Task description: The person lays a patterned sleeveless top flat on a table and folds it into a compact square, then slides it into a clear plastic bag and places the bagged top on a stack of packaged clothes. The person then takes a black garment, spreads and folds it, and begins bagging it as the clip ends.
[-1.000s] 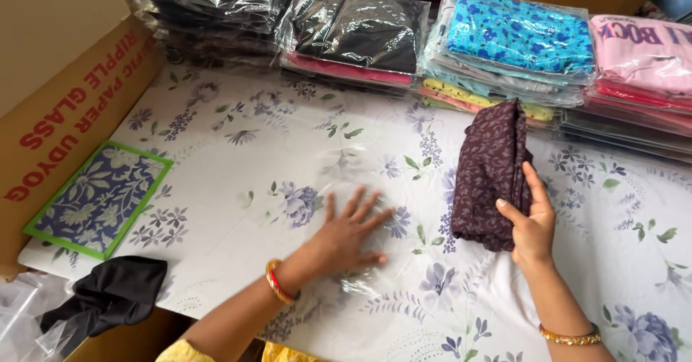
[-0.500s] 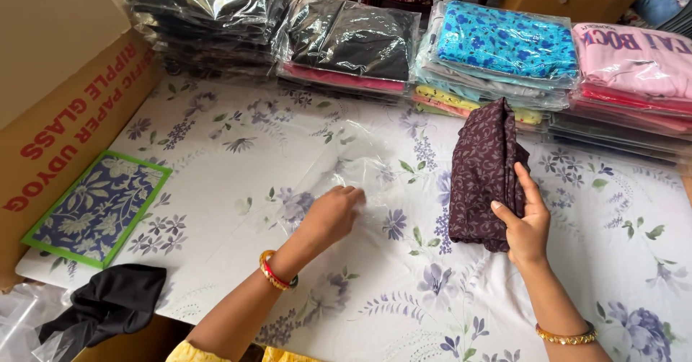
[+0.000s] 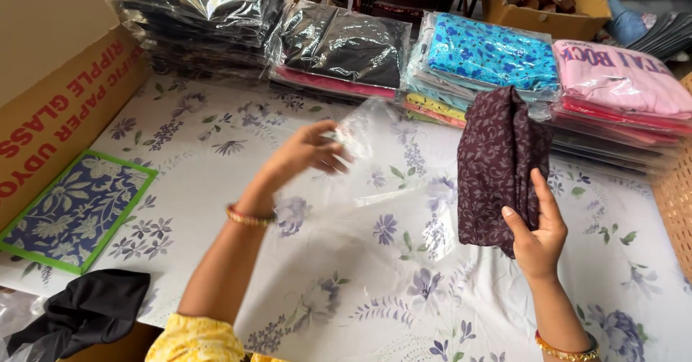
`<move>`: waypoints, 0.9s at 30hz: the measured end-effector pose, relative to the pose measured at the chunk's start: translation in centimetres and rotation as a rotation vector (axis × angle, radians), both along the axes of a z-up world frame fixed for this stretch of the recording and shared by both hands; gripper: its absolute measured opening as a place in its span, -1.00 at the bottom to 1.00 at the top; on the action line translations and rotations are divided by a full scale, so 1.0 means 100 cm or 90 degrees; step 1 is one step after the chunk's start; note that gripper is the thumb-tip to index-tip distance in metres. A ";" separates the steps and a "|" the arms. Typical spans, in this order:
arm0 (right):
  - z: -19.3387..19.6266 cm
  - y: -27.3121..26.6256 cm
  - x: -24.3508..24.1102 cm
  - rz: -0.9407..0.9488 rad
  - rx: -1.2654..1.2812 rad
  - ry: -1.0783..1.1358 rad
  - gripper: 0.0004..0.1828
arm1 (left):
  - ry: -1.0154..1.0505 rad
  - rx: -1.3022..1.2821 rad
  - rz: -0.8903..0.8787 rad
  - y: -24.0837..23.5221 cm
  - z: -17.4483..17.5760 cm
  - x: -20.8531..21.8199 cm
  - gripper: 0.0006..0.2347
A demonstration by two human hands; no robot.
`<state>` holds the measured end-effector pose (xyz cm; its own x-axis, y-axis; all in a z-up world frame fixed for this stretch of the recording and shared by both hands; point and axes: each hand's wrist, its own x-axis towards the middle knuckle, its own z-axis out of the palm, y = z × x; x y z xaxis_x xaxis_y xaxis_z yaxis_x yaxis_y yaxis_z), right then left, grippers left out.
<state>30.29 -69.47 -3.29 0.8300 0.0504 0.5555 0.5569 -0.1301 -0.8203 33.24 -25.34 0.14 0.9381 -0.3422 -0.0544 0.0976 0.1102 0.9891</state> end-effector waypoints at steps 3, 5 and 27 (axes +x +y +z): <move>-0.003 0.000 0.003 -0.002 -0.009 0.025 -0.25 | 0.011 0.235 0.114 0.054 -0.030 0.034 -0.72; -0.006 0.001 0.006 -0.011 -0.041 0.034 -0.25 | -0.289 0.695 0.323 0.082 -0.040 0.041 -0.58; -0.004 0.011 -0.013 -0.030 -0.143 -0.005 -0.31 | -0.260 0.875 -0.104 -0.075 -0.078 -0.048 -0.26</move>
